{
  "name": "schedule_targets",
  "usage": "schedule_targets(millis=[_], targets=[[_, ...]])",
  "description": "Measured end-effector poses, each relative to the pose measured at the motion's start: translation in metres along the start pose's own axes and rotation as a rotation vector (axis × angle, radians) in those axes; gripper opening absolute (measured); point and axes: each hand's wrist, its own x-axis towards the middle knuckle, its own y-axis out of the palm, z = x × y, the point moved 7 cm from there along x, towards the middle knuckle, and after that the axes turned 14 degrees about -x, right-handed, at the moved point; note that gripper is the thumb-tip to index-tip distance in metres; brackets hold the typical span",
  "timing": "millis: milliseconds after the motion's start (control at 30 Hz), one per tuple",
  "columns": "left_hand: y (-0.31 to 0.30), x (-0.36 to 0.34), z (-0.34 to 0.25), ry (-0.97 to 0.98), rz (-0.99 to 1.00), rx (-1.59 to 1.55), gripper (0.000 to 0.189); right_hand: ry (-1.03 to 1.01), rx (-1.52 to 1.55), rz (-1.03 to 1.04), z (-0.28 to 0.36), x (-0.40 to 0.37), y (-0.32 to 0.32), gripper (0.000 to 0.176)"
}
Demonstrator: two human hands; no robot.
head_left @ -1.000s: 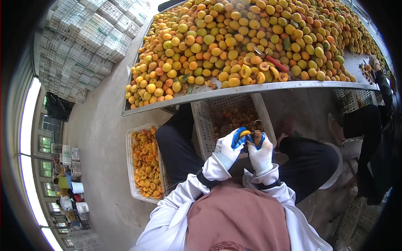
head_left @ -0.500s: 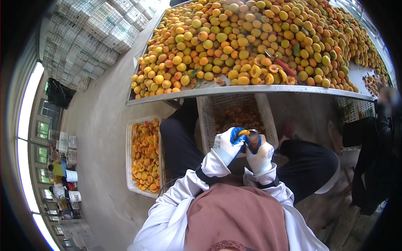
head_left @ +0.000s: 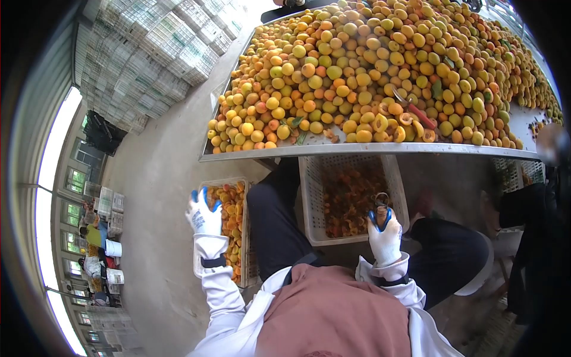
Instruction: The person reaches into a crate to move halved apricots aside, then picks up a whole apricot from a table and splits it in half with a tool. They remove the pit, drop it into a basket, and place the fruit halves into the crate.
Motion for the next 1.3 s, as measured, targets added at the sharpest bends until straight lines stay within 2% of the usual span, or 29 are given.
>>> schedule_targets(millis=[33,67,100,133,233,300,333,367,467,567,633,700,767,800,833,900,967,1033,1100,1133,1167,1233,1300], targets=[[0.003,0.012,-0.019,-0.009,0.027,-0.205,0.057,-0.003,0.005,-0.001,0.002,0.0,0.001,0.023],[0.006,0.024,-0.052,0.097,0.03,-0.389,0.054,-0.024,0.021,0.042,0.005,0.0,0.004,0.022],[0.008,0.036,-0.088,0.053,0.155,-0.511,0.049,-0.046,0.036,0.084,0.007,0.0,0.006,0.022],[0.021,0.047,-0.117,0.219,0.099,-0.562,0.045,-0.049,0.004,0.096,0.005,0.0,0.009,0.022],[0.049,0.079,-0.217,0.336,0.204,-0.71,0.042,-0.024,0.004,0.127,-0.001,0.0,0.012,0.021],[0.069,0.098,-0.277,0.426,0.297,-0.691,0.042,-0.005,0.029,0.119,-0.006,0.002,0.011,0.021],[0.096,0.108,-0.298,0.396,0.445,-0.657,0.045,0.016,0.023,0.124,-0.011,0.003,0.012,0.021],[0.106,0.113,-0.321,0.44,0.492,-0.579,0.046,0.037,0.018,0.13,-0.014,0.003,0.012,0.021],[0.134,0.117,-0.362,0.389,0.667,-0.378,0.046,0.044,0.036,0.127,-0.016,0.004,0.008,0.021],[0.186,0.118,-0.372,0.283,0.836,-0.297,0.047,0.04,0.057,0.124,-0.019,0.005,0.005,0.021],[0.209,0.124,-0.366,0.222,0.836,-0.359,0.048,0.046,0.07,0.16,-0.02,0.005,0.006,0.021],[0.215,0.127,-0.361,0.26,0.852,-0.469,0.043,0.039,0.061,0.161,-0.018,0.005,0.005,0.021],[0.223,0.128,-0.341,0.023,0.898,-0.797,0.037,0.046,0.113,0.172,-0.013,0.004,0.003,0.021],[0.215,0.123,-0.334,-0.149,0.939,-1.077,0.03,0.047,0.118,0.172,-0.012,0.003,0.003,0.021],[0.203,0.121,-0.329,-0.208,0.932,-1.31,0.039,0.039,0.156,0.173,-0.011,0.002,0.003,0.02],[0.169,0.108,-0.317,-0.258,0.931,-1.981,0.046,0.032,0.197,0.178,-0.009,-0.001,0.004,0.019],[0.139,0.085,-0.312,-0.26,0.968,-2.437,0.049,-0.069,0.182,0.163,-0.001,-0.003,0.002,0.022],[0.141,0.06,-0.306,-0.407,0.986,-2.732,0.048,-0.1,0.223,0.174,-0.003,-0.007,0.009,0.027],[0.121,0.029,-0.313,-0.712,1.037,-2.775,0.047,-0.1,0.318,0.215,0.004,-0.008,0.013,0.026],[0.125,0.016,-0.31,-0.737,1.034,-2.777,0.047,-0.041,0.358,0.307,0.01,-0.011,0.012,0.026],[0.13,0.001,-0.31,-0.742,1.076,-2.725,0.045,-0.027,0.348,0.314,0.007,-0.012,0.017,0.026],[0.136,-0.029,-0.312,-0.773,1.127,-2.673,0.045,-0.094,0.368,0.377,0.001,-0.018,0.032,0.026],[0.138,-0.052,-0.311,-0.742,1.093,-2.404,0.042,-0.089,0.344,0.416,0.009,-0.019,0.033,0.026]])
